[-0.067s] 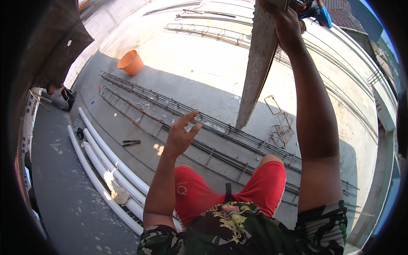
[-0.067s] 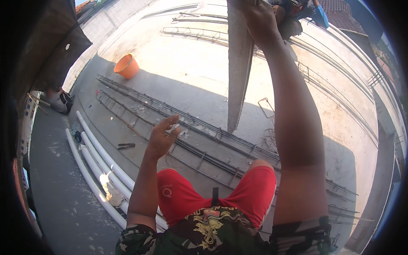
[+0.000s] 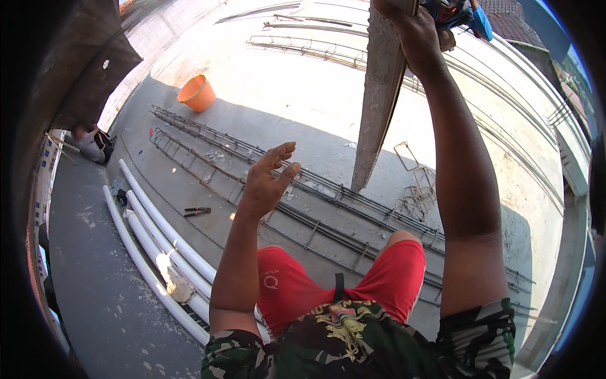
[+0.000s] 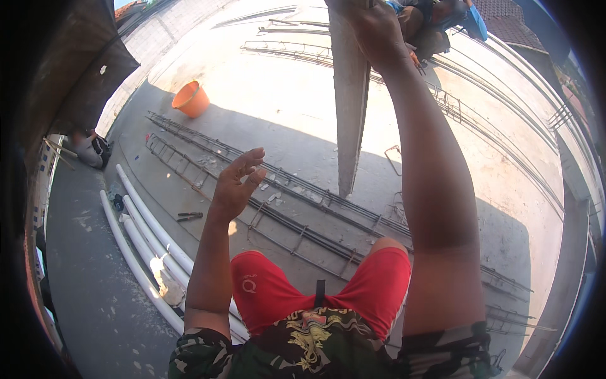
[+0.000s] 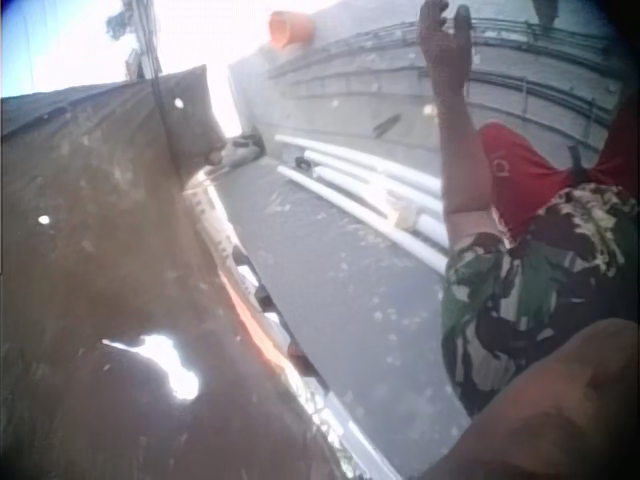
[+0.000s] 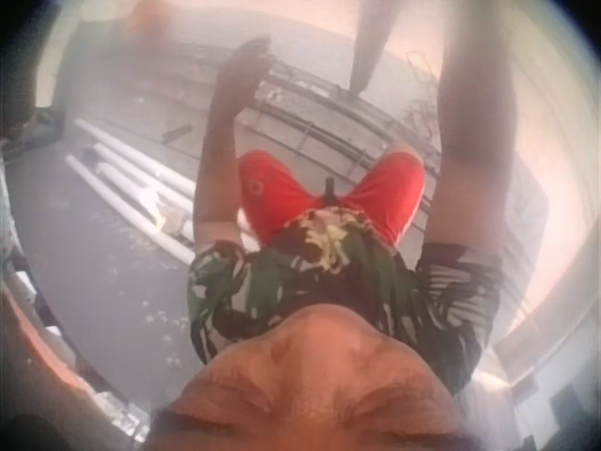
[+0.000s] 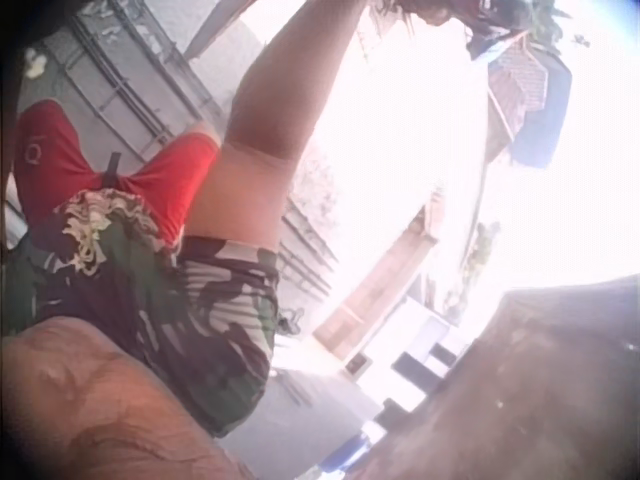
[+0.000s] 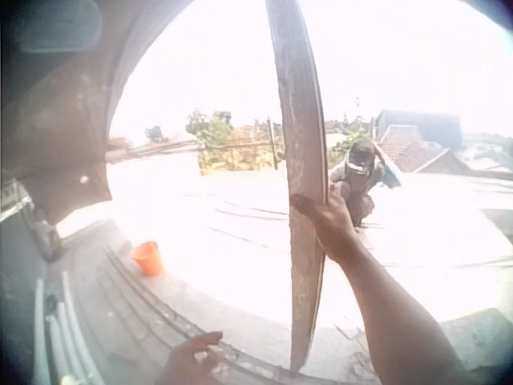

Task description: The person arranges long metal rods on a concrete rooftop and ties them together with wire using pliers. Another worker assists by holding a rod and tying nearby sections. The person also briefly handles a large tarp with the coworker.

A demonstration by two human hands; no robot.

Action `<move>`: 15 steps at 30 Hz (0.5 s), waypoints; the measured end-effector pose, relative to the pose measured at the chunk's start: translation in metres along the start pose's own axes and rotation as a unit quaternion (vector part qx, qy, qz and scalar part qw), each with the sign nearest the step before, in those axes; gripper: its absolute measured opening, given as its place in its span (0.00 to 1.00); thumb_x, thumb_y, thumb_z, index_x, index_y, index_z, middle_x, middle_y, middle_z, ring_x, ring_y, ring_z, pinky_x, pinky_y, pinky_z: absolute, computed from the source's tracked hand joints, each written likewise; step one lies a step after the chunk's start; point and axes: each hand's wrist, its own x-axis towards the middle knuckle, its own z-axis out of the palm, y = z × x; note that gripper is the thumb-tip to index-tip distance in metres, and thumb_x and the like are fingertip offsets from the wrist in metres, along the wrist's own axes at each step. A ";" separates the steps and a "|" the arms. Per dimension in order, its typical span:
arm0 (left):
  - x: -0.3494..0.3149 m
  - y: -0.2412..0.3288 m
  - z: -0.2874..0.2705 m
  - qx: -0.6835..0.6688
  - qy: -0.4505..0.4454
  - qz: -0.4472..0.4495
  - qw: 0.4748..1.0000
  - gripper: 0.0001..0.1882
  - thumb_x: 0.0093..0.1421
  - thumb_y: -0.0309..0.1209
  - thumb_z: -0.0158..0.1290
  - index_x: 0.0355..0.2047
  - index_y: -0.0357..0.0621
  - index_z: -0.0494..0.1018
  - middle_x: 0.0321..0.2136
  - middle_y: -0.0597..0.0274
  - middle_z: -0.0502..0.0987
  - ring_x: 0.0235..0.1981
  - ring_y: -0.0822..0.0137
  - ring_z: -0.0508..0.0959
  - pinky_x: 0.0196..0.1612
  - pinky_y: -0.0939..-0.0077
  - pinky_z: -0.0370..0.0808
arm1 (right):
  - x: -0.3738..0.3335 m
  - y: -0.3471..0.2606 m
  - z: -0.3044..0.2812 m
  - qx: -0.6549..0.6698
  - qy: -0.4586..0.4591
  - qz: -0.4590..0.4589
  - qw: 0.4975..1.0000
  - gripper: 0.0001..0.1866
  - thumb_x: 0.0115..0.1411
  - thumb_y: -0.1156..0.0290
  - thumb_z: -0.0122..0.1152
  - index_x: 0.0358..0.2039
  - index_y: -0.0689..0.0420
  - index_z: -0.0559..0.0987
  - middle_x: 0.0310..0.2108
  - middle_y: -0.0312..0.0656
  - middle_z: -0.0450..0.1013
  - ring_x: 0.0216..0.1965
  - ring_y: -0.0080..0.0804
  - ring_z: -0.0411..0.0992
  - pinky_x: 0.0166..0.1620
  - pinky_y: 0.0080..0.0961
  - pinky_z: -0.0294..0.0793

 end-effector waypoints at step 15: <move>0.015 0.077 -0.016 0.081 0.062 -0.054 0.993 0.22 0.59 0.32 0.54 0.53 0.38 0.68 0.48 0.53 0.73 0.51 0.64 0.72 0.55 0.69 0.68 | 0.008 0.009 0.002 -0.071 -0.023 0.017 0.997 0.20 0.58 0.61 0.58 0.42 0.66 0.75 0.33 0.45 0.73 0.37 0.34 0.71 0.42 0.30 0.71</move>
